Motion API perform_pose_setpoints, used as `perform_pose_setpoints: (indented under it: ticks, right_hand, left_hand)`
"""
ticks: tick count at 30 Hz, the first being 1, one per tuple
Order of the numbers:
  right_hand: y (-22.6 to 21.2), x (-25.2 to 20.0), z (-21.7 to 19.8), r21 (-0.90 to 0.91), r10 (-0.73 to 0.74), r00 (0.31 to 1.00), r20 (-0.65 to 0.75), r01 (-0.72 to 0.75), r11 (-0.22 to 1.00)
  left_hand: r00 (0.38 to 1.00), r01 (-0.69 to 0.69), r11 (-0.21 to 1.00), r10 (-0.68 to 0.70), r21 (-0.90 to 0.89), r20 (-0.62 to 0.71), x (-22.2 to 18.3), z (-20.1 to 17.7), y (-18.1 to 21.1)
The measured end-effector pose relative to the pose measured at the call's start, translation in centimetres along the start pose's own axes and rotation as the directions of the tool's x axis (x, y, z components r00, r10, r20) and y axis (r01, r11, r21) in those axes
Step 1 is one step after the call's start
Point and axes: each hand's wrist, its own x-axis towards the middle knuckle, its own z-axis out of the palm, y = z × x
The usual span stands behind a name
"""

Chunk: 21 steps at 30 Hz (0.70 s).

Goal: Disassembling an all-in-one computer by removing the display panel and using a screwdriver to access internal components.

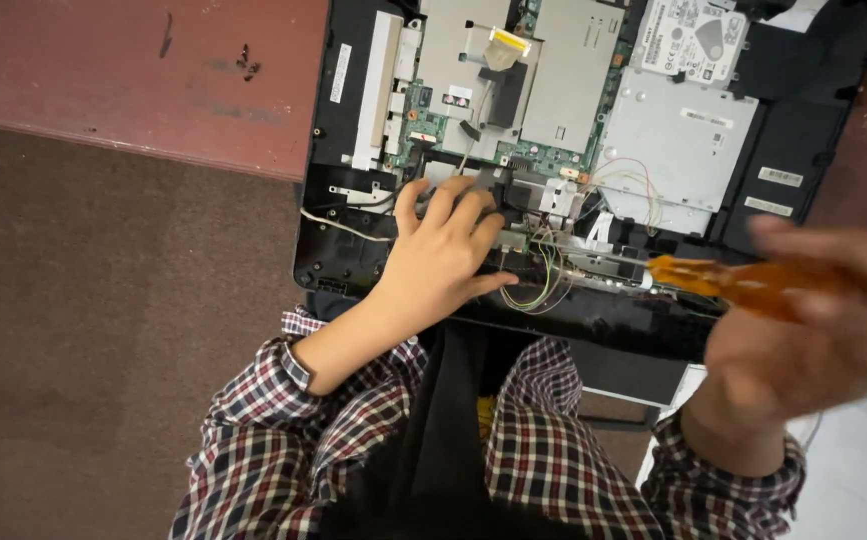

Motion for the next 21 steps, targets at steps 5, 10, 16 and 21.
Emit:
perform_pose_setpoints:
  ticks: [5, 10, 16, 21]
  right_hand:
    - [-2.6, 3.3, 3.6, -0.259, 0.081, 0.874, -0.479, -0.229, 0.939]
    - [-1.9, 5.0, 0.5, 0.367, 0.187, 0.980, 0.062, -0.197, 0.909]
    - [0.0, 4.7, 4.6, 0.176, 0.205, 0.861, -0.466, -0.136, 0.975]
    - [-1.3, 6.0, 4.0, 0.111, 0.200, 0.895, -0.398, -0.169, 0.979]
  left_hand:
    - [1.000, -0.012, 1.000, 0.013, 0.013, -0.008, 0.1, -0.2, 0.1]
    - [1.000, 0.001, 0.999, 0.000, -0.043, 0.017, -0.4, -1.6, 0.0]
    - [1.000, 0.002, 0.996, -0.004, 0.091, 0.025, -0.9, -4.4, -0.8]
    - [0.972, 0.074, 0.985, -0.106, 0.154, 0.211, 0.1, -3.4, -3.4]
